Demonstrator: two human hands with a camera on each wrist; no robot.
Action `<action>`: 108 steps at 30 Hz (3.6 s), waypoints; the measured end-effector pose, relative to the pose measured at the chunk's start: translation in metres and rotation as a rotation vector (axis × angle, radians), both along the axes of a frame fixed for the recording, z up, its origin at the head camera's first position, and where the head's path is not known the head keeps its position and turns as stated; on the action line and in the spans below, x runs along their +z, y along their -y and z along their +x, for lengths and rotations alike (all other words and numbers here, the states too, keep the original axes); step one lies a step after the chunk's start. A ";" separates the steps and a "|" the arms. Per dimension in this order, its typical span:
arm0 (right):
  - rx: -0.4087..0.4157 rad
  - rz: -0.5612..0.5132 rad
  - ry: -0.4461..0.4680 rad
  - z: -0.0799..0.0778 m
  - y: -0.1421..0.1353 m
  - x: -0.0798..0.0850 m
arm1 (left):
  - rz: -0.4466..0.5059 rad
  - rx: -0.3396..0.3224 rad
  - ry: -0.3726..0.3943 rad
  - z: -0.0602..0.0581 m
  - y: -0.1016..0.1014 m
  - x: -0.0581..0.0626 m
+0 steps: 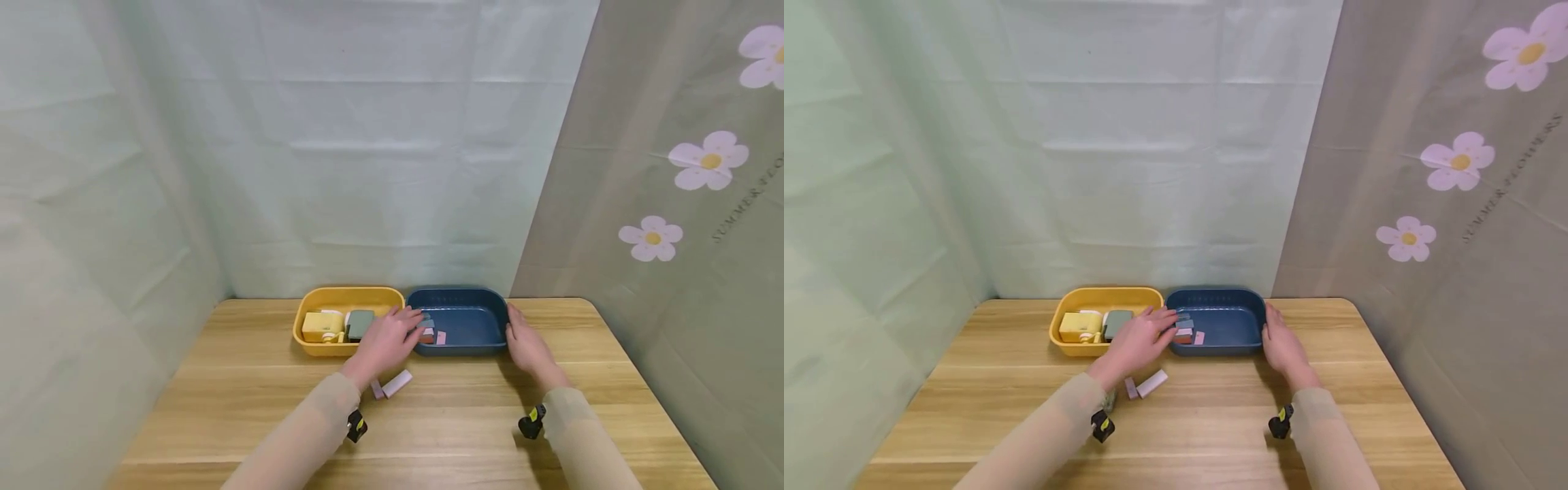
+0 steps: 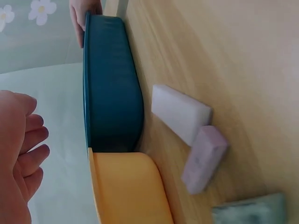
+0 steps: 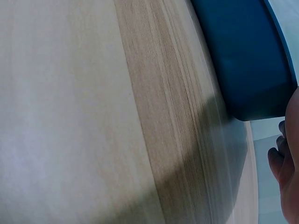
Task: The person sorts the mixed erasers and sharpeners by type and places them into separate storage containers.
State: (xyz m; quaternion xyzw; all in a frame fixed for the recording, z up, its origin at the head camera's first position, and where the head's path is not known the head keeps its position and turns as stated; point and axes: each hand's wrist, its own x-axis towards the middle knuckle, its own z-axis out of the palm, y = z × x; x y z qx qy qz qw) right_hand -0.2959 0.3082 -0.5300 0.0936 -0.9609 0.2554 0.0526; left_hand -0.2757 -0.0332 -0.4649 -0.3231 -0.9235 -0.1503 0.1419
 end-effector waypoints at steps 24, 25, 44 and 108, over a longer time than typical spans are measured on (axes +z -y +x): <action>0.001 -0.008 0.009 0.002 0.003 0.002 | 0.123 -0.085 0.052 0.077 0.063 -0.022; 0.000 -0.010 0.009 0.001 0.002 0.002 | 0.119 -0.079 0.060 0.079 0.066 -0.023; 0.003 -0.006 -0.008 0.002 0.001 -0.003 | 0.057 0.009 0.248 0.098 0.129 -0.054; 0.000 -0.014 -0.001 0.000 0.002 0.002 | 0.017 0.055 0.359 0.088 0.109 -0.052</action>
